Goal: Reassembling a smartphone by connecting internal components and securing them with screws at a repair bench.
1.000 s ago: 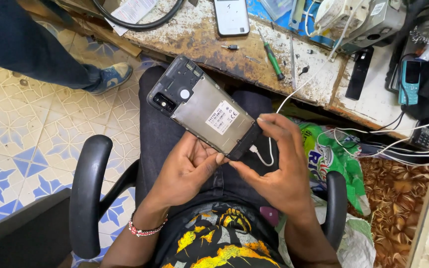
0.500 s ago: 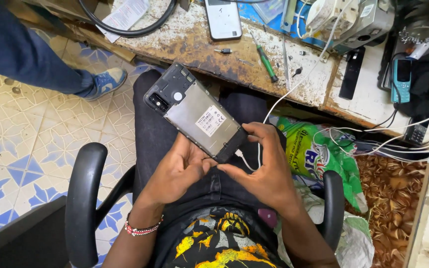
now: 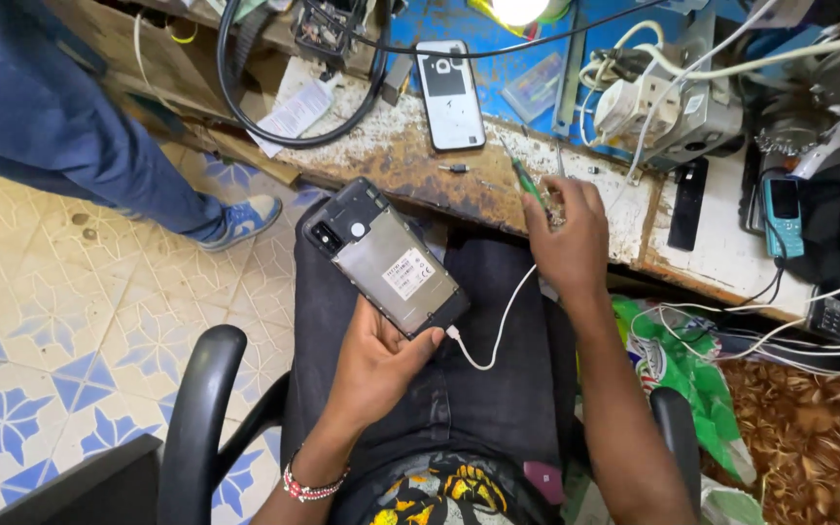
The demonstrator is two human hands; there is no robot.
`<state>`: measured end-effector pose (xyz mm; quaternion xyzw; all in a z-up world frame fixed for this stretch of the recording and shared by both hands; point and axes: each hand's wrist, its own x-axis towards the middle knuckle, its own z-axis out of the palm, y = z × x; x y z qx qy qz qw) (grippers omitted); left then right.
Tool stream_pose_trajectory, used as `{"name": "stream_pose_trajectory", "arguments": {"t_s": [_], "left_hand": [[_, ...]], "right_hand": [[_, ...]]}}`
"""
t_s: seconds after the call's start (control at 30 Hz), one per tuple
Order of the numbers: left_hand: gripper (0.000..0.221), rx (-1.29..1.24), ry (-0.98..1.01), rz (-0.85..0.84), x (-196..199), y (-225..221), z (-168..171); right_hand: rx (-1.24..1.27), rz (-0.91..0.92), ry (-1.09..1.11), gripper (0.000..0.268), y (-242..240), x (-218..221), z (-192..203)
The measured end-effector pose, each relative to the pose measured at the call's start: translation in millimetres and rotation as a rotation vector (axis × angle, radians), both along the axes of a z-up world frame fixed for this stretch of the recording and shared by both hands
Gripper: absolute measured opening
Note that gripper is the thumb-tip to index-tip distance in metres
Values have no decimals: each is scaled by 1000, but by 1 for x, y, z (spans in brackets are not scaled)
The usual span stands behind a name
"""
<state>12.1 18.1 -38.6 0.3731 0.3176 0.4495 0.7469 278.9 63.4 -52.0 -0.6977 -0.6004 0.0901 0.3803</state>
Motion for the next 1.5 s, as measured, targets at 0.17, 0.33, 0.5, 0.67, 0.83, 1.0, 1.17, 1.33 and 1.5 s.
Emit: {"name": "stream_pose_trajectory", "arguments": {"t_s": [0.17, 0.33, 0.5, 0.67, 0.83, 1.0, 1.17, 1.33, 1.5], "left_hand": [[64, -51, 177, 57, -1, -7, 25], [60, -55, 375, 46, -6, -4, 30], [65, -82, 413, 48, -8, 3, 35], [63, 20, 482, 12, -6, 1, 34], [53, 55, 454, -8, -5, -5, 33], [41, 59, 608, -35, -5, -6, 35], [45, 70, 575, -41, -5, -6, 34], [48, 47, 500, -29, -5, -4, 33], [52, 64, 536, -49, -6, -5, 37]], "right_hand": [[-205, -148, -478, 34, 54, 43, -83], [-262, -169, -327, 24, 40, 28, -35], [-249, -167, -69, 35, -40, -13, 70], [163, 217, 77, 18, -120, -57, 123], [200, 365, -50, 18, -135, -74, 111], [165, 414, -36, 16, -129, -84, 107], [114, 448, -67, 15, -124, -88, 106], [111, 448, -70, 17, -122, -88, 104], [104, 436, -55, 17, -123, -88, 103]]}}
